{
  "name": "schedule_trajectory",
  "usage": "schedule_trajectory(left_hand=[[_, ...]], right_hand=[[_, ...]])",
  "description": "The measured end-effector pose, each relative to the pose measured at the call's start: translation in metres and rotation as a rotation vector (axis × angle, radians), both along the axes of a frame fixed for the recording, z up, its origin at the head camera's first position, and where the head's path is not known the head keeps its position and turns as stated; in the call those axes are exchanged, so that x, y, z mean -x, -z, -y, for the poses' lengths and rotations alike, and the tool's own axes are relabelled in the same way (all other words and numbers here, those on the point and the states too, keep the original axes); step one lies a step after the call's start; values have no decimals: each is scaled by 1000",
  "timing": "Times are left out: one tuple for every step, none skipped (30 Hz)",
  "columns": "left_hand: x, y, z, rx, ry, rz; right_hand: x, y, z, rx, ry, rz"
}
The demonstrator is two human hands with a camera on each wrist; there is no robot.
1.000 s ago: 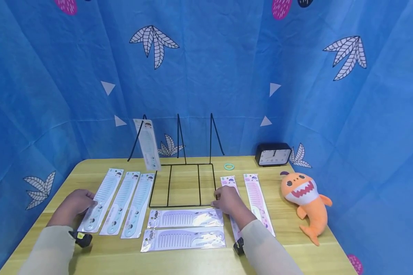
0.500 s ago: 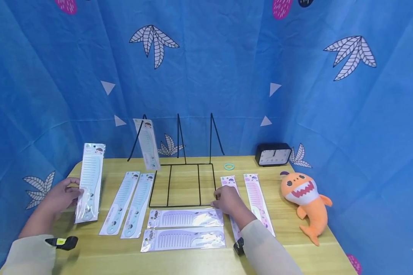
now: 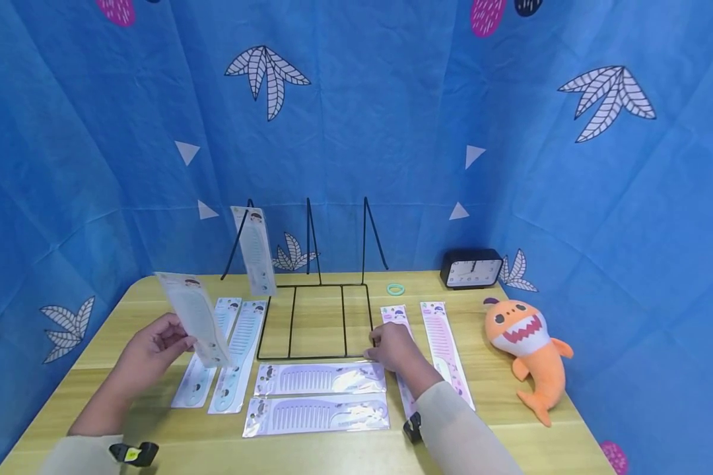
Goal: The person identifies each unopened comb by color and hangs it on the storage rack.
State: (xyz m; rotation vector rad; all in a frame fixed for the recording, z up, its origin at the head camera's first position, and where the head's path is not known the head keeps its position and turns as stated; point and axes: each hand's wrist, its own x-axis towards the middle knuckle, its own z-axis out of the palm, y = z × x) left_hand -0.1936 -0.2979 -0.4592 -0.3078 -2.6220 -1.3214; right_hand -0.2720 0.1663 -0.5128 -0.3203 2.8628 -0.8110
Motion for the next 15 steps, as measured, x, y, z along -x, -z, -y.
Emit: schedule_trajectory(left_hand=[[-2, 0, -5, 2, 5, 1], [-3, 1, -10, 5, 8, 1], [-4, 1, -15, 6, 12, 3], [-4, 1, -19, 9, 16, 6], [-5, 1, -24, 8, 20, 9], [-5, 1, -28, 5, 26, 13], [-5, 1, -31, 3, 30, 15], [-5, 1, -34, 0, 35, 20], [-4, 1, -37, -3, 39, 25], [-4, 2, -39, -5, 42, 31], [-3, 2, -41, -11, 45, 38], [-2, 2, -43, -12, 48, 40], [-1, 3, -45, -17, 49, 43], [-1, 4, -46, -19, 51, 45], [0, 4, -47, -20, 52, 45]], right_hand=[[0, 0, 0, -1, 1, -5], [0, 0, 0, -2, 0, -8], [0, 0, 0, -2, 0, -11], [-1, 0, 0, -2, -1, -14], [-1, 0, 0, 0, -1, -17], [-1, -1, 0, 1, -5, -23], [-1, -1, 0, 1, -12, -24], [-1, -1, 0, 4, -14, -23], [-1, -1, 0, 3, -21, -26], [-1, -1, 0, 5, -26, -26], [-1, -1, 0, 7, -29, -28], [-1, -1, 0, 7, -33, -29], [-1, -1, 0, 10, -34, -31], [-1, -1, 0, 12, -36, -34], [-1, -1, 0, 14, -39, -36]])
